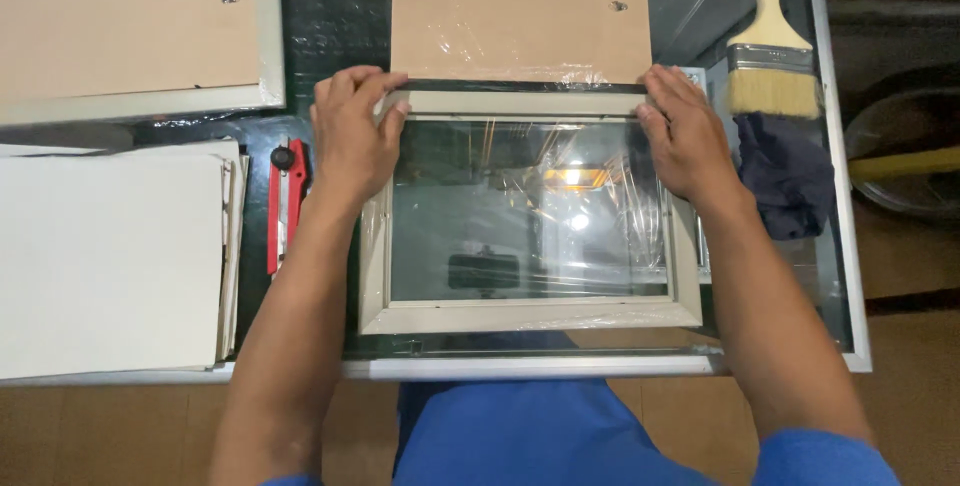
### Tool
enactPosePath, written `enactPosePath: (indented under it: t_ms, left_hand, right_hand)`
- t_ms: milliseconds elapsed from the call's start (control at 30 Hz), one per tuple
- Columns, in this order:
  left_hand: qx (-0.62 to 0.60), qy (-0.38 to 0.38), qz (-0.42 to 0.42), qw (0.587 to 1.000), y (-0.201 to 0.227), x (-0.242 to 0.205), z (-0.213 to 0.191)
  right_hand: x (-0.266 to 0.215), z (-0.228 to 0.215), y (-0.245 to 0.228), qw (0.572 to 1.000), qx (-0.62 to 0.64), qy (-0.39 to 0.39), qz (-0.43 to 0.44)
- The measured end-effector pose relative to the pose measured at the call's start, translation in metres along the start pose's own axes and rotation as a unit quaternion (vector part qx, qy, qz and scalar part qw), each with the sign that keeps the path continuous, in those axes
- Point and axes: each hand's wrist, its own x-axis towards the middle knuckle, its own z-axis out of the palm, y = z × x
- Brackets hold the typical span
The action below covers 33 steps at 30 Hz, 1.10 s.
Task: Preparing a picture frame by cutting open the packaging, removing the backboard, and cleaning the surface with a brush.
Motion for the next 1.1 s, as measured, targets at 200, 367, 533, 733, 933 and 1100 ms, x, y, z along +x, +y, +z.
enactPosePath:
  t_ms: [200,367,533,733,933,1100]
  left_hand:
    - [0.071,-0.058,0.004,0.996,0.011,0.003,-0.006]
    - [0.041,-0.081,0.008,0.996,0.017,0.005,-0.010]
    - [0.067,-0.062,0.035,0.995,0.014,0.001,-0.008]
    - [0.072,-0.069,0.001,0.995,0.009,0.004,-0.001]
    - [0.004,-0.069,-0.033,0.997,0.009,0.005,-0.006]
    - [0.007,-0.039,-0.028,0.999,0.023,0.004,-0.013]
  right_hand:
    - [0.006,0.007,0.012,0.998,-0.038,-0.044,0.038]
    - [0.010,0.013,0.030,0.999,-0.027,-0.031,0.001]
    - [0.011,0.013,0.031,0.997,-0.024,-0.006,-0.075]
    - [0.011,0.017,0.030,0.999,-0.026,-0.009,-0.040]
    - [0.008,0.019,0.033,0.999,-0.025,-0.006,-0.039]
    - [0.021,-0.038,-0.006,0.996,-0.033,0.039,0.078]
